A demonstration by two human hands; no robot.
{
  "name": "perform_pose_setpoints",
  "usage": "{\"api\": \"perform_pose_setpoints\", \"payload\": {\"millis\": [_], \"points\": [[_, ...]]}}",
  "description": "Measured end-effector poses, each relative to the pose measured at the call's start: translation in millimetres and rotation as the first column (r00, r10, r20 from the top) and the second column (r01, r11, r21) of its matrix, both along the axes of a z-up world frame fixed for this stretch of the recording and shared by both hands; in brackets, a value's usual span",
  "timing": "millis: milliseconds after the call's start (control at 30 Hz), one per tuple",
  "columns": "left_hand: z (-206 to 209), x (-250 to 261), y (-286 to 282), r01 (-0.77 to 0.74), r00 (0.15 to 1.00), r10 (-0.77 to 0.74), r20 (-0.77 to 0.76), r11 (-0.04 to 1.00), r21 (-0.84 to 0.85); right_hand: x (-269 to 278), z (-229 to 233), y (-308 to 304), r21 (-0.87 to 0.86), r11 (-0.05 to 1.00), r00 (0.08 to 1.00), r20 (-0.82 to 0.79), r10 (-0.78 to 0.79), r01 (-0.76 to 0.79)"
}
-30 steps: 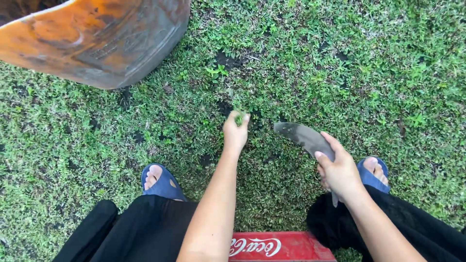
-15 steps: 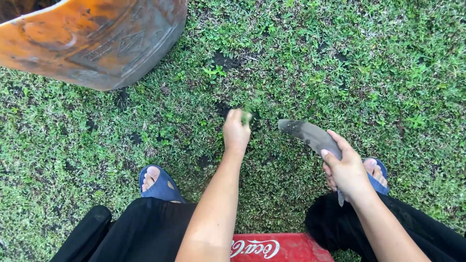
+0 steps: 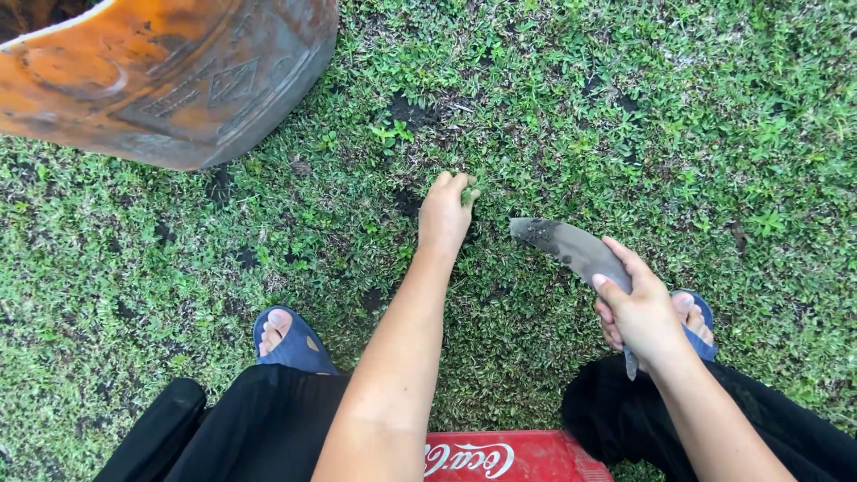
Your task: Pulling weeds from the ground by hand and using a small sickle-like tool, then placing them into an orange container.
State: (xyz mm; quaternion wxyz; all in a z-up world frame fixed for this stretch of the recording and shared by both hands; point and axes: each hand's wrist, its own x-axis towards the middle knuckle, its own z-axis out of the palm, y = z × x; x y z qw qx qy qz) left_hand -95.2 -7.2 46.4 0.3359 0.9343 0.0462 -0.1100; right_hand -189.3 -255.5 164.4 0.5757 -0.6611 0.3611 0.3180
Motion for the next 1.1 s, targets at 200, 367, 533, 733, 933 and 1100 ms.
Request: {"api": "perform_pose_setpoints", "payload": {"millis": [200,367,533,733,933,1100], "points": [[-33.8,-2.3,6.3,-0.142,0.987,0.149,0.059,0.984,-0.110,4.4,0.5,2.3,0.012,1.000,1.000,0.015,-0.014,0.013],[-35.9,-16.0,25.9,-0.087,0.995,0.090,0.034,0.994,-0.069,4.7,-2.0,1.5,0.043,0.999,1.000,0.019,-0.024,0.024],[-42.1,-26.0,30.6,-0.116,0.992,0.123,0.033,0.978,-0.176,4.3,-6.0,1.8,0.052,0.998,0.999,-0.002,-0.039,0.039],[-17.5,-17.9,28.4,0.114,0.992,-0.106,0.062,0.983,-0.147,5.4,-4.1,5.4,0.033,0.999,1.000,-0.007,-0.007,0.007],[-39.1,-17.0,27.7,0.184,0.962,-0.177,0.206,0.983,-0.016,6.9,-3.3,7.2,0.044,0.999,1.000,-0.015,-0.013,0.013],[-34.7,-12.3,17.6,-0.144,0.971,0.169,0.170,0.978,-0.149,7.2,-0.4,10.3,0.030,1.000,1.000,-0.019,-0.002,0.003]]}}
